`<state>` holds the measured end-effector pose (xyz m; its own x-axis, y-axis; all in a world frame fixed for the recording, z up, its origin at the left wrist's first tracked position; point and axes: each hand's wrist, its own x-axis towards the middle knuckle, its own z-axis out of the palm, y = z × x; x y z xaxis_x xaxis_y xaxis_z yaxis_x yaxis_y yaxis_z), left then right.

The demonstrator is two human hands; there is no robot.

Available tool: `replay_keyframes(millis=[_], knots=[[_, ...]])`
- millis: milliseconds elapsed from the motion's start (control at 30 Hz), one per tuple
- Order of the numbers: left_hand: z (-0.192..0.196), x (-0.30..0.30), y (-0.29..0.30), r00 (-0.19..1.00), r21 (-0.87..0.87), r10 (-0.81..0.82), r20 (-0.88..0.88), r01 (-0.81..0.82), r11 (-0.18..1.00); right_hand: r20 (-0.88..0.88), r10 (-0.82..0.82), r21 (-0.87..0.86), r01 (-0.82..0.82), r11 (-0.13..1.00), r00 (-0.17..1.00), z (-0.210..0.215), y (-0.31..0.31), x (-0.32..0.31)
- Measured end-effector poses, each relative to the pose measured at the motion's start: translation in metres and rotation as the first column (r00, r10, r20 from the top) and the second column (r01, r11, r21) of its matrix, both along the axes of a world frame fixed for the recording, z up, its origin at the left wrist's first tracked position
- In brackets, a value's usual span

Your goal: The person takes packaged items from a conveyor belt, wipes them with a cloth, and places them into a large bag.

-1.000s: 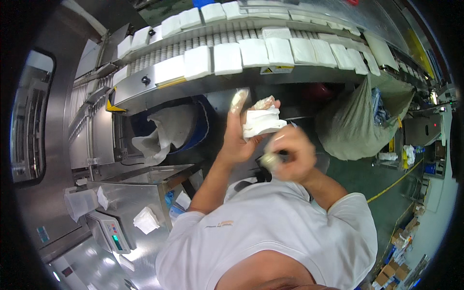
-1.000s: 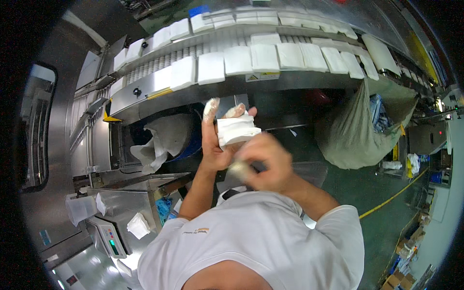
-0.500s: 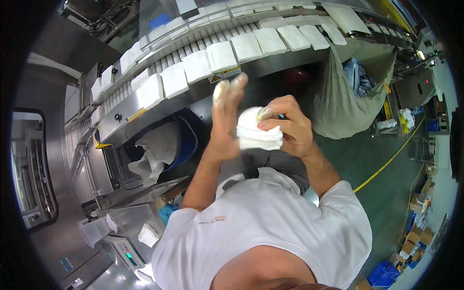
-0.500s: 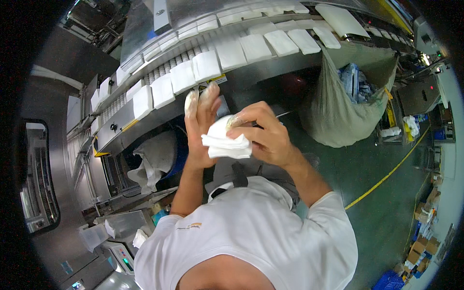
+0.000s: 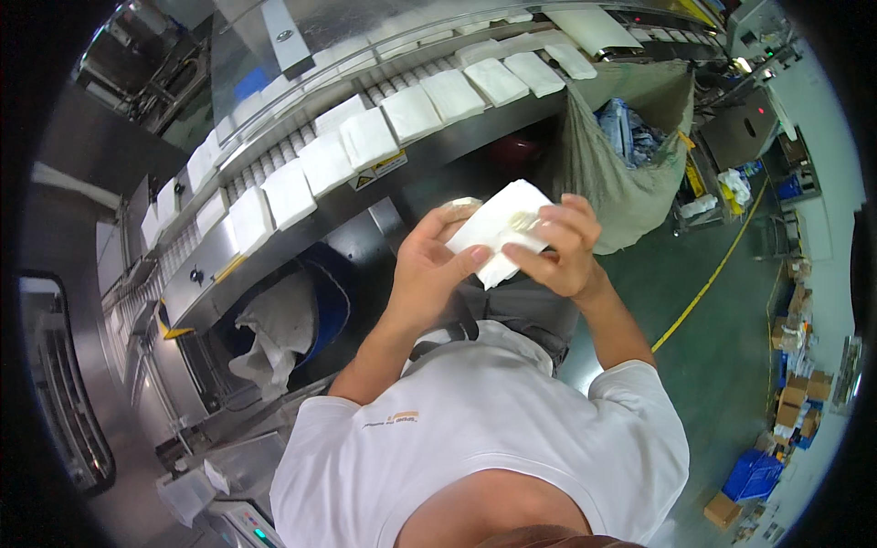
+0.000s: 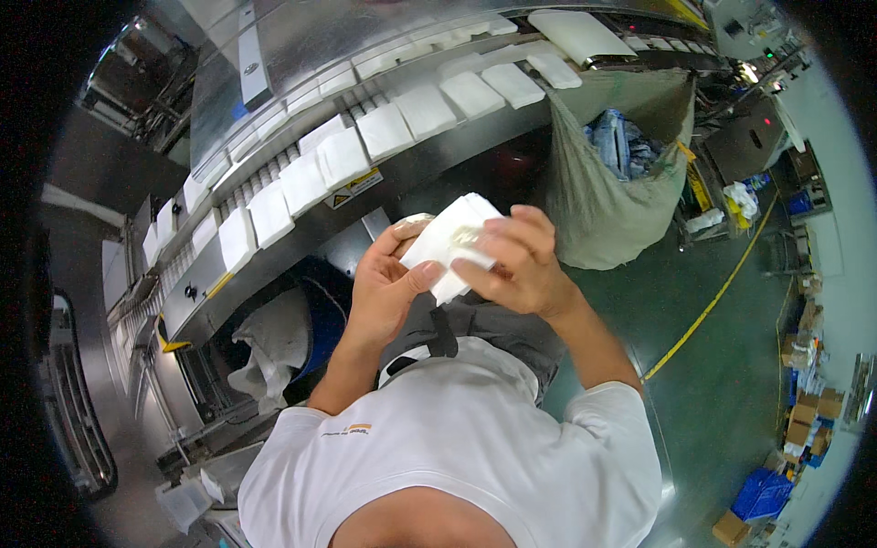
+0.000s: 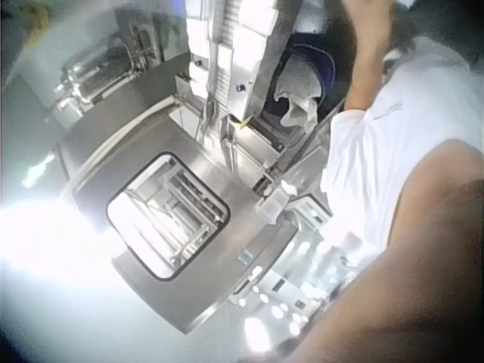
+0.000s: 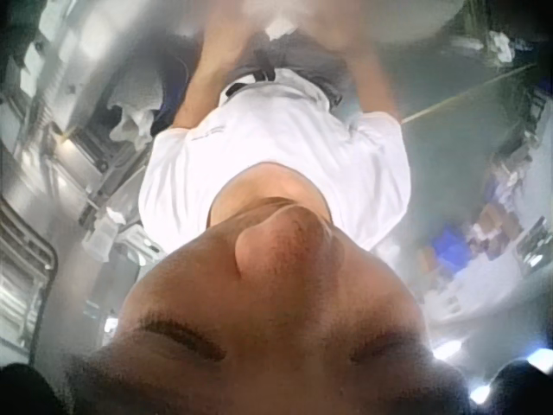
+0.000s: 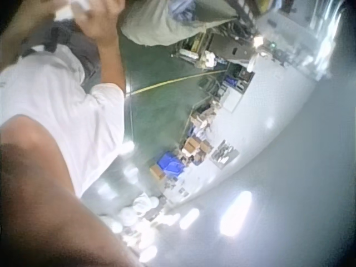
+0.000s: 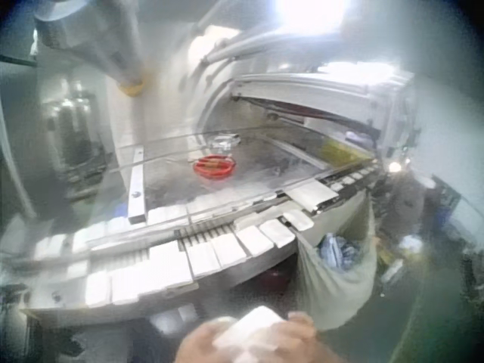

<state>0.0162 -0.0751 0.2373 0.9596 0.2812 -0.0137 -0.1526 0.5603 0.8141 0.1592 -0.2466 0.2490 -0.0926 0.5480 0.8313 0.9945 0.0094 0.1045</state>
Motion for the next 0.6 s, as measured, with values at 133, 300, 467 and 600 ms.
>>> replay_keyframes(millis=[133,300,467,600], knots=[[-0.001,0.001,0.003,0.997,0.116,0.065,-0.034,-0.061,0.991,-0.738,0.080,0.087,-0.023,0.996,0.670,-0.015,-0.012,0.006],[-0.016,-0.008,0.014,0.994,0.343,0.082,-0.066,-0.055,0.938,-0.986,0.158,0.164,-0.375,0.912,-0.047,-0.025,-0.011,-0.013],[-0.018,-0.014,0.024,0.990,0.473,0.051,-0.129,0.016,0.881,-0.977,-0.076,-0.016,-0.290,0.957,-0.197,-0.033,0.005,-0.026],[-0.045,-0.025,0.032,1.000,0.240,-0.004,0.006,0.003,0.971,-0.987,-0.136,-0.106,-0.299,0.948,-0.082,-0.027,-0.001,-0.019]])
